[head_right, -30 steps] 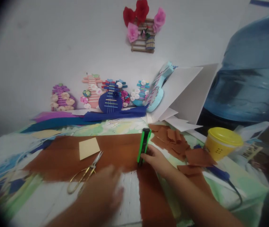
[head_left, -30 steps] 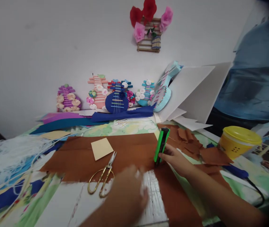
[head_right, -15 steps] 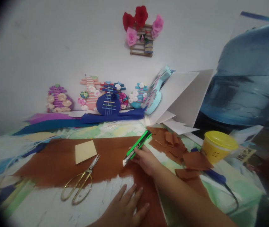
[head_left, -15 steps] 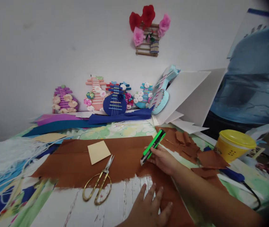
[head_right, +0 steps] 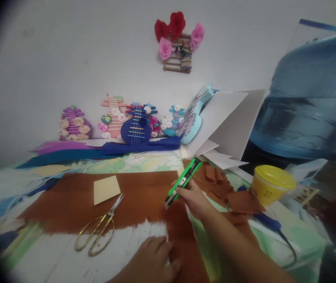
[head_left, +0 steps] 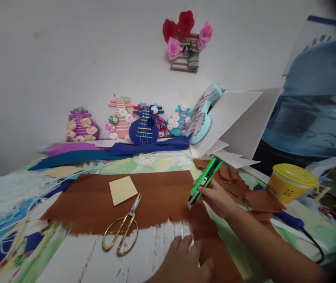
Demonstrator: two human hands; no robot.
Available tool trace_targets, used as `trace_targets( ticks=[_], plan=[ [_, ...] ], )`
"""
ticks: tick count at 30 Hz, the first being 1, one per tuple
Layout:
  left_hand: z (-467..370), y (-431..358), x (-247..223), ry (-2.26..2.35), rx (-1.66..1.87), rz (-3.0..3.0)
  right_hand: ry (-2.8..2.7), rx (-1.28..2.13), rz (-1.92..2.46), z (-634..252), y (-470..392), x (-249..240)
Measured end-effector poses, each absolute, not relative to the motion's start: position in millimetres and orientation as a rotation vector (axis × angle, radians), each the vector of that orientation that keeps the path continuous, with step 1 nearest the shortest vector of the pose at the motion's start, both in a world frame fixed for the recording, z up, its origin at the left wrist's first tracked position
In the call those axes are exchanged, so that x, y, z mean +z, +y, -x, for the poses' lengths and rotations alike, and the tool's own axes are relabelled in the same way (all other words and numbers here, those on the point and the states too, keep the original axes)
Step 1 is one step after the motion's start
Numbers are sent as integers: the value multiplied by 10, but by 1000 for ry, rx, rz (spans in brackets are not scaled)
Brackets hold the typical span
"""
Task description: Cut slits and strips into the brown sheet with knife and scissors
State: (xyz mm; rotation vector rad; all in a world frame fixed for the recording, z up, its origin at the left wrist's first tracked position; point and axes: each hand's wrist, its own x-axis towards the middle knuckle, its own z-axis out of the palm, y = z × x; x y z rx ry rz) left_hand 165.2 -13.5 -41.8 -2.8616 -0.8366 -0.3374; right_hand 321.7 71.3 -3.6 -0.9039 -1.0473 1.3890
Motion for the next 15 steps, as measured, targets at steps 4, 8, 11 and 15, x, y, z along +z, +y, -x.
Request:
trace_targets(
  ticks=[4,8,11,15],
  plan=[
    [-1536,-55,-134,-1122,-533,2865,-1311,1292,958,-3225,607,-75],
    [-1424,176,300,-1488,-862,2750,-1490,1267,887,-3171,541,12],
    [-1432,330,542,-1390,-835,2909,-1621,1208,758,-3132,495,177],
    [-1483,389,719,-1473,-799,3041,-1727,1063,722,-3137,416,380]
  ],
)
